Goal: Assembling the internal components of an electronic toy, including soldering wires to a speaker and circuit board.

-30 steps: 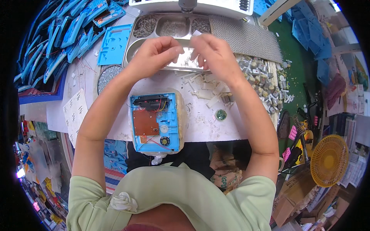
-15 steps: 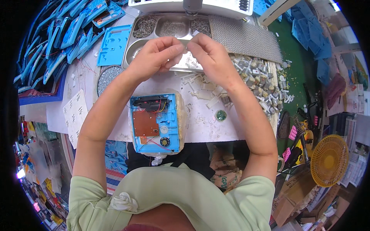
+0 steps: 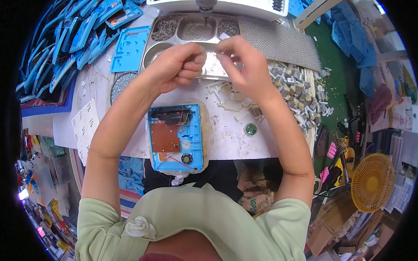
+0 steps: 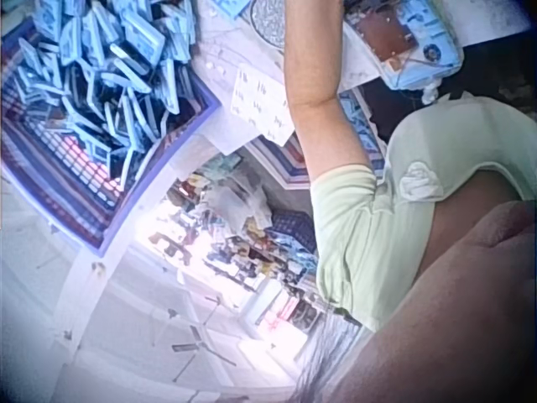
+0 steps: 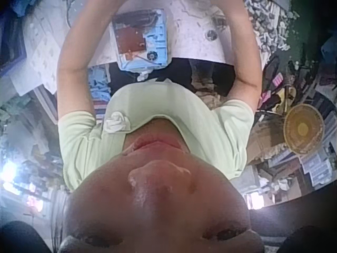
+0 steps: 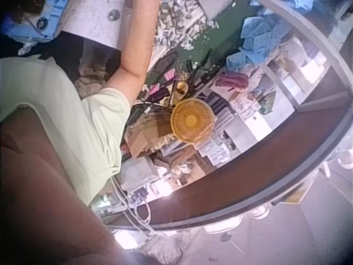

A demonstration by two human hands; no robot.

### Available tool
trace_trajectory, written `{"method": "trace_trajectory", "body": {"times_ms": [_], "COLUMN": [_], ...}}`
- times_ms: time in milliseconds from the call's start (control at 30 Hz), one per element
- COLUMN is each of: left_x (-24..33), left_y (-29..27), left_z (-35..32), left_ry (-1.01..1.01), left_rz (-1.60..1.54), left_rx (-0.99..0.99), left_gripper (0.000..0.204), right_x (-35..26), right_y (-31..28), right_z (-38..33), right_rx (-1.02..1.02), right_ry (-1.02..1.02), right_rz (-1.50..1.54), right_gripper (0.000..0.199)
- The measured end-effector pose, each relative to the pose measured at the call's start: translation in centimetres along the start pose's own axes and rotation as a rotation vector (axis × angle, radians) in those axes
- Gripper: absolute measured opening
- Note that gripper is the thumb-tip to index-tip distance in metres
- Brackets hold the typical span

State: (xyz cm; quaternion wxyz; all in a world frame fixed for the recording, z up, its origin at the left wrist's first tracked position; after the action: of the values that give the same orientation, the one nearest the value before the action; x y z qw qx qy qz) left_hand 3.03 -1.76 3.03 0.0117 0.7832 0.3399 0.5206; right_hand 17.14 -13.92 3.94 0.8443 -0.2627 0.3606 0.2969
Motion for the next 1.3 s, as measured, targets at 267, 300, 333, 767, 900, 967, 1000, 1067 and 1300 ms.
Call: {"method": "trace_trajectory", "body": {"times_ms": [267,300,333,767,900,967,1000,1067,1300], "left_x": [0.3,1.1,1.8,3.3,3.2,3.6,3.6,3.6,1.7], "left_y": [0.3,0.5,0.6,-1.3,-0.8,-1.9,-1.4,-0.8,-3.0], "left_z": [0.9,0.6,0.4,2.2,1.3,1.7,1.8,1.7,3.6], "left_ry": [0.596,0.515,0.369,-0.094,0.293,0.578,0.737,0.943,0.719], "left_rz": [0.507,0.459,0.335,0.086,0.371,0.577,0.663,0.861,0.786], "left_rx": [0.248,0.232,0.178,-0.095,0.13,0.148,0.189,0.261,0.267], "left_gripper": [0.034,0.034,0.039,0.033,0.024,0.023,0.024,0.027,0.03], "right_x": [1.5,1.3,1.0,-2.8,-2.0,-0.8,-0.2,1.5,3.4], "right_y": [0.9,0.9,0.9,0.4,0.3,1.2,1.6,2.1,3.2], "right_z": [1.5,1.9,2.3,2.8,2.6,2.6,2.2,1.9,1.9], "right_rx": [-0.299,-0.232,-0.168,-0.033,-0.078,0.005,0.05,-0.116,-0.145], "right_ry": [0.614,0.474,0.332,-0.758,-0.474,0.211,0.555,0.886,0.406], "right_rz": [0.113,0.048,-0.015,-0.366,-0.283,0.18,0.404,0.418,0.016], "right_gripper": [0.045,0.045,0.045,0.022,0.015,0.013,0.019,0.029,0.024]}}
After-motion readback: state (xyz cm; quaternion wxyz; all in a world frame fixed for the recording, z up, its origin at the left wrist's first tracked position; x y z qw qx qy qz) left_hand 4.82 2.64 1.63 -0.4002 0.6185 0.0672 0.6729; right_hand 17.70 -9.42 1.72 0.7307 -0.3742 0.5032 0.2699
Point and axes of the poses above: each hand's wrist, its own z-axis towards the middle knuckle, its own y-axis out of the palm, x = y × z, the point moved 3 cm from there along z, towards the middle knuckle, and after that the axes turned 13 degrees about x, right-handed, at the moved point
